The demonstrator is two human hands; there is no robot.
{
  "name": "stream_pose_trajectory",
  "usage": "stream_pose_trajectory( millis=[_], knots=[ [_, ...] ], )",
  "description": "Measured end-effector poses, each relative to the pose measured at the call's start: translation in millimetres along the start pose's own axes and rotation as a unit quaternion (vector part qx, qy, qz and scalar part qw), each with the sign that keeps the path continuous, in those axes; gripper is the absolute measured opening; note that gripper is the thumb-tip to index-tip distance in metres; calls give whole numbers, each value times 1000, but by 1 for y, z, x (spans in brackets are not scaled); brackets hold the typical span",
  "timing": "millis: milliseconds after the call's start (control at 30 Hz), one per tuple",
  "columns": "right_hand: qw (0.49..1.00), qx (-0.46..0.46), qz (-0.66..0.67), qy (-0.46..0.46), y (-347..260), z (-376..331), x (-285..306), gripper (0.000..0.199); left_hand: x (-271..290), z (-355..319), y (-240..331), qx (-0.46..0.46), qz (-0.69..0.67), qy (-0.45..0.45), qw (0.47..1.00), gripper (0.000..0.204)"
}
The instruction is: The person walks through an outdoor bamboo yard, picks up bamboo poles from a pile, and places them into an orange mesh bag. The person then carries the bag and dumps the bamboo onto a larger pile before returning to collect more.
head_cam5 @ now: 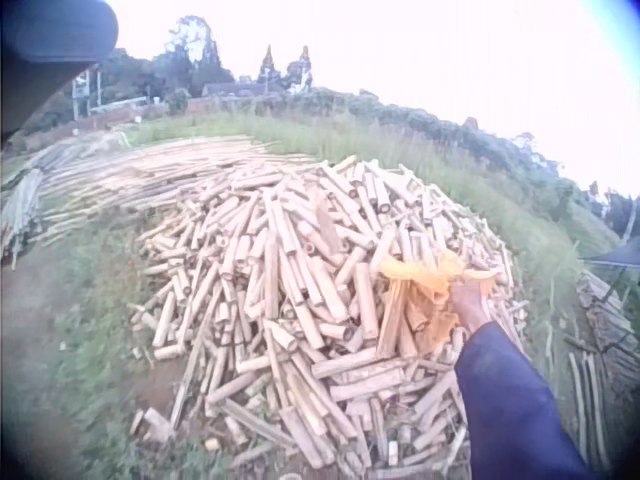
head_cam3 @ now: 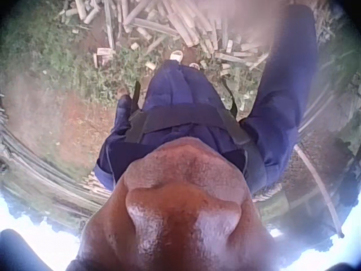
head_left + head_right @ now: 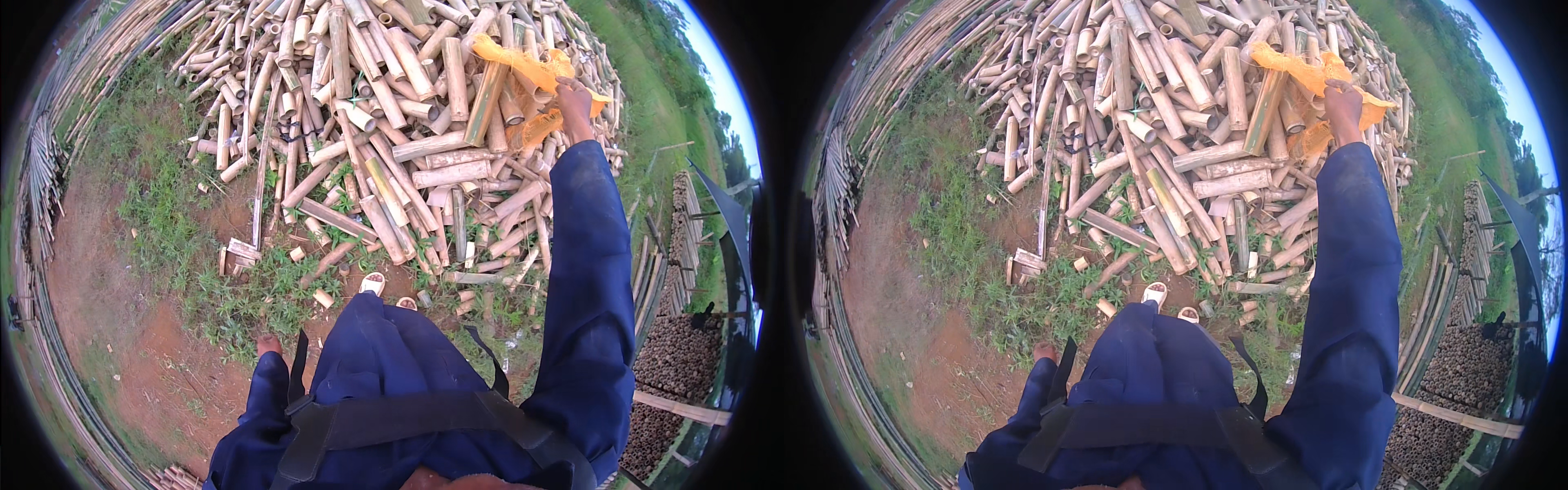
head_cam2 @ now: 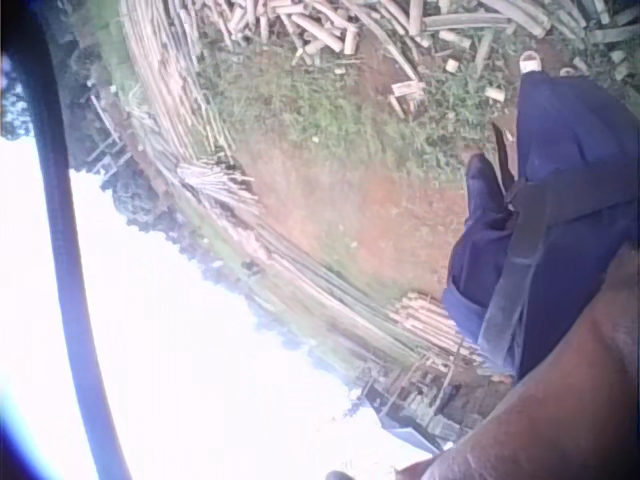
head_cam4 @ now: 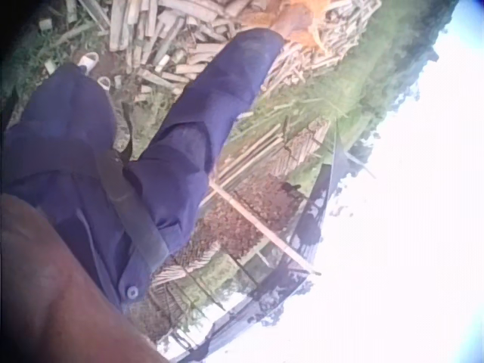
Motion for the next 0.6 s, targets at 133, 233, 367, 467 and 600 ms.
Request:
stream_pose_trajectory(
  millis=[133, 233, 367, 467, 600],
  knots=[
    [994, -79, 45, -55, 53, -35, 6, 26, -1, -73, -97, 48, 72, -122, 989, 28],
    [991, -132, 5, -36, 113, -37, 17, 27, -8, -135, -105, 120, -74, -128, 982, 28],
    [898, 71, -433, -37, 196, -12, 91, 34, -18, -196, -93, 163, -177, -141, 960, 28],
    [817, 74, -563, -100, 235, 9, 171, 33, -18, -222, -94, 182, -190, -151, 953, 28],
    [907, -332, 233, 111, 255, -3, 245, 27, -9, -219, -89, 153, -162, -162, 961, 28]
  ],
)
Point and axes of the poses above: each hand's wrist, its own z-axis towards the middle knuckle, its own x-axis out of the back of the hand, y = z × x, the point moved 4 cm from there along z, towards the middle knuckle, and after that the axes turned 13 degrees about y, right-handed, at the moved point
